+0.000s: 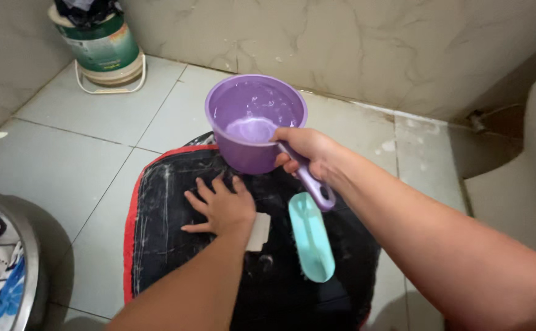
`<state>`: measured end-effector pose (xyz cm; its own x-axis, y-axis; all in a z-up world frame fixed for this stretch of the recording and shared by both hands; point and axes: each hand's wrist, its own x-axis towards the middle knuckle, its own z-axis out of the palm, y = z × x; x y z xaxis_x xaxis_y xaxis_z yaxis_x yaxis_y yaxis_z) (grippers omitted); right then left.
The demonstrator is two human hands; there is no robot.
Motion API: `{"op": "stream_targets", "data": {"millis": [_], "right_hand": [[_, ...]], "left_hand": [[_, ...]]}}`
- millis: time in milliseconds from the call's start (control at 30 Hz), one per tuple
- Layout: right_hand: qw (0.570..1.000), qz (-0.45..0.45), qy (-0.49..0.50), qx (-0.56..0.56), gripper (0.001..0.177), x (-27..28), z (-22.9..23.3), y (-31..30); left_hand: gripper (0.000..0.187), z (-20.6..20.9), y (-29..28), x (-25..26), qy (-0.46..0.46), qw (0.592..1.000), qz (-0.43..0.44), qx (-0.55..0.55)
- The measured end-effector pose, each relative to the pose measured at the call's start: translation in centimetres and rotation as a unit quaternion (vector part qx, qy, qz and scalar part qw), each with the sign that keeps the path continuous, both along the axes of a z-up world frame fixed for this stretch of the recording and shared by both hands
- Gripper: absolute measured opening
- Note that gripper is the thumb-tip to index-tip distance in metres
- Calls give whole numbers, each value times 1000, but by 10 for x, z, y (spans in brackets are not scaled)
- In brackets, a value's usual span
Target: The person scrubs a black and red backpack with a brush and soap, then uses a purple dipper to pour water over it to rinse off the lather.
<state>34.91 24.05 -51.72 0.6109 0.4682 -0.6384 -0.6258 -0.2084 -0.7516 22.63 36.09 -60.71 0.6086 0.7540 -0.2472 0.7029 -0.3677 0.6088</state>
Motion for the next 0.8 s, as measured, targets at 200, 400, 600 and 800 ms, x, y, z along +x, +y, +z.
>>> {"op": "stream_targets", "data": {"millis": [200, 400, 600, 800], "right_hand": [[993, 85, -49, -63, 34, -3, 6, 4], [990, 77, -112, -40, 37, 6, -9, 0], [986, 133, -85, -57, 47, 8, 0, 2], [958, 147, -187, -160, 47, -23, 3, 20]], "left_hand": [[56, -20, 2, -4, -40, 999, -10, 10], [60, -22, 7, -25, -11, 996, -81, 42], [65, -28, 16, -72, 25, 978, -190, 85], [64, -23, 26, -86, 36, 971, -218, 89]]}}
